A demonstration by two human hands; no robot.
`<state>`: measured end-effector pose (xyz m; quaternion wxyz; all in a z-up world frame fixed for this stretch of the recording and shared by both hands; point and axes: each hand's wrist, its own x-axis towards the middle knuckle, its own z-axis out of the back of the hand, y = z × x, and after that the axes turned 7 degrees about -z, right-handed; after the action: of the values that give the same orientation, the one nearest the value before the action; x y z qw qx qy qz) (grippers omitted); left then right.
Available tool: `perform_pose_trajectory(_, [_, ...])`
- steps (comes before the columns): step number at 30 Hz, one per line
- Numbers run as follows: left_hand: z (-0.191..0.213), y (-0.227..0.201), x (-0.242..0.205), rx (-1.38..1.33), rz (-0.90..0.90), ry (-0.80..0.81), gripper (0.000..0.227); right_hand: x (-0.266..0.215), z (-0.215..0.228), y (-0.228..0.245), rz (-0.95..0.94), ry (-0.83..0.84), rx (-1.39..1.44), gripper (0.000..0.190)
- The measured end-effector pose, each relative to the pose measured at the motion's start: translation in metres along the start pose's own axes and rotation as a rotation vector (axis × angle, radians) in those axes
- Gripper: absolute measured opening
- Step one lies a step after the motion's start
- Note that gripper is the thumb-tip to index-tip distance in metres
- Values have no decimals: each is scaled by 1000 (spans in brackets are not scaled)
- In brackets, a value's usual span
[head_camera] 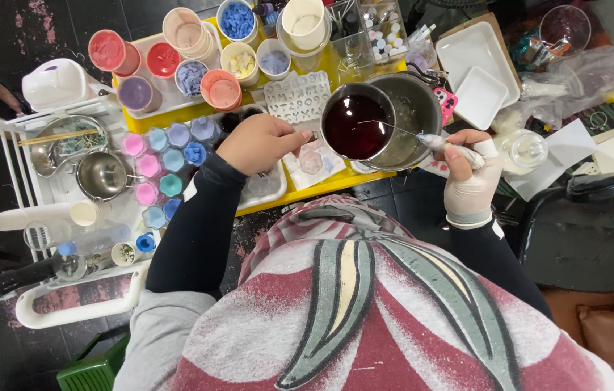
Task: Pouring melted red wax from a pot into small silicone molds using a spoon.
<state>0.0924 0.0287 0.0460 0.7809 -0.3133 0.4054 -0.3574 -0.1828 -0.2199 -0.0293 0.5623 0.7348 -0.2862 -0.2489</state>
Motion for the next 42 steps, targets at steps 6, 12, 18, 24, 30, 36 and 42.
perform_pose_trajectory(6, [7,11,-12,-36,3,-45,45,3,-12,-3,-50,24,-42,20])
perform_pose_trajectory(12, [20,17,-26,-29,8,-89,45,5,-30,4,-72,68,-24,20])
perform_pose_trajectory(18, [38,-21,-42,-86,138,-140,47,1,-37,9,-29,81,-52,20])
perform_pose_trajectory(24, [32,-3,-21,63,-166,-171,47,-3,-47,33,12,61,26,22])
perform_pose_trajectory(30, [15,-27,-1,25,-120,-99,46,-9,-38,33,78,26,25,26])
perform_pose_trajectory(36, [-10,-16,15,29,-175,-30,50,-16,-30,27,63,-1,6,25])
perform_pose_trajectory(42, [-21,-4,19,116,-244,-39,50,-24,-24,21,25,-8,-4,26])
